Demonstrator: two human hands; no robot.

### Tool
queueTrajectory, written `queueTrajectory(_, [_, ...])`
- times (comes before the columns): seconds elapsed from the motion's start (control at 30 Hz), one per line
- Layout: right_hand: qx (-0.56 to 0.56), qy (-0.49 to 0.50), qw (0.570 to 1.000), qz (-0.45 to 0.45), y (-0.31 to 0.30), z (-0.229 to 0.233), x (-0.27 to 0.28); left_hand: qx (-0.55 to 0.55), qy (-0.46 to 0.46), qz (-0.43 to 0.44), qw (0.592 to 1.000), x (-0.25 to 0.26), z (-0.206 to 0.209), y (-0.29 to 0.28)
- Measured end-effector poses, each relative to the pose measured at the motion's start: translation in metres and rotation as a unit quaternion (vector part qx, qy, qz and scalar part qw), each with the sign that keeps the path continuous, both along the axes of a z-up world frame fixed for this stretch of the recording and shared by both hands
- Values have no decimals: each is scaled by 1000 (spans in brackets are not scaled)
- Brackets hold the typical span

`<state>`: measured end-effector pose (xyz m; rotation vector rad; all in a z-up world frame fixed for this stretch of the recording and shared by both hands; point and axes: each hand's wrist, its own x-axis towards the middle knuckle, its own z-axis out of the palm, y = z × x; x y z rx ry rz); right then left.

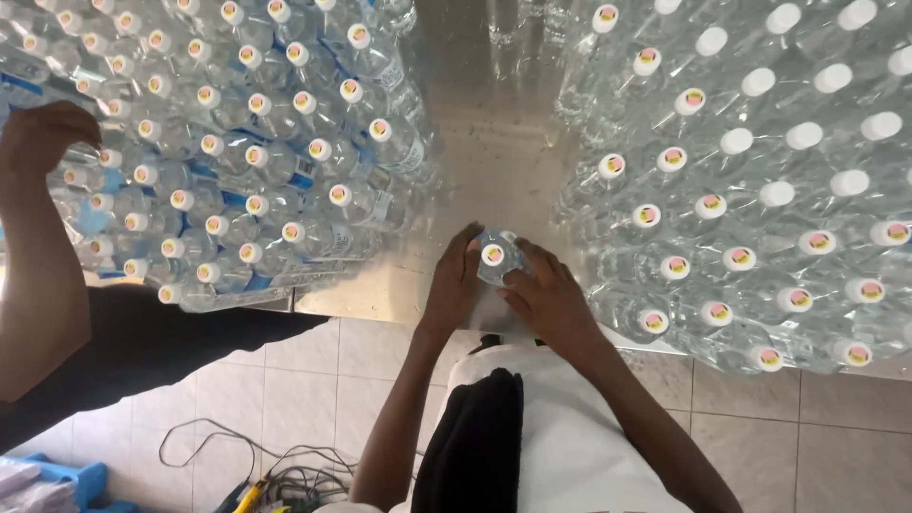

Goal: Manually applying small adhesive labels to the caps of water bottles in a production facility.

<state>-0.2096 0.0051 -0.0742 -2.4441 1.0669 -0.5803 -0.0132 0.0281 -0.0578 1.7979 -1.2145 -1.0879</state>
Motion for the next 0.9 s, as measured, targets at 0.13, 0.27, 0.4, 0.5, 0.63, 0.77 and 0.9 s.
queueTrajectory(0.13, [74,-30,996,-30,-6,24,-1,-60,-80,28,995,-4,10,1])
queueTrajectory(0.27, [160,-91,974,-129,-6,9,7,-55,-18,13,998,-13,9,8])
queueTrajectory(0.4, [177,-99,969,-144,-14,21,24,-94,-3,9,996,-15,-9,-3])
queueTrajectory(0.5, [186,-96,967,-142,-11,25,29,-94,-2,13,995,-15,11,-3])
queueTrajectory(0.63, [143,-68,978,-136,-1,24,31,-80,4,10,997,-11,4,1])
queueTrajectory(0.77, [115,-100,981,-121,5,22,29,-84,20,11,996,-15,1,3])
queueTrajectory(0.9, [51,-111,984,-129,3,20,28,-126,20,21,992,-19,7,14])
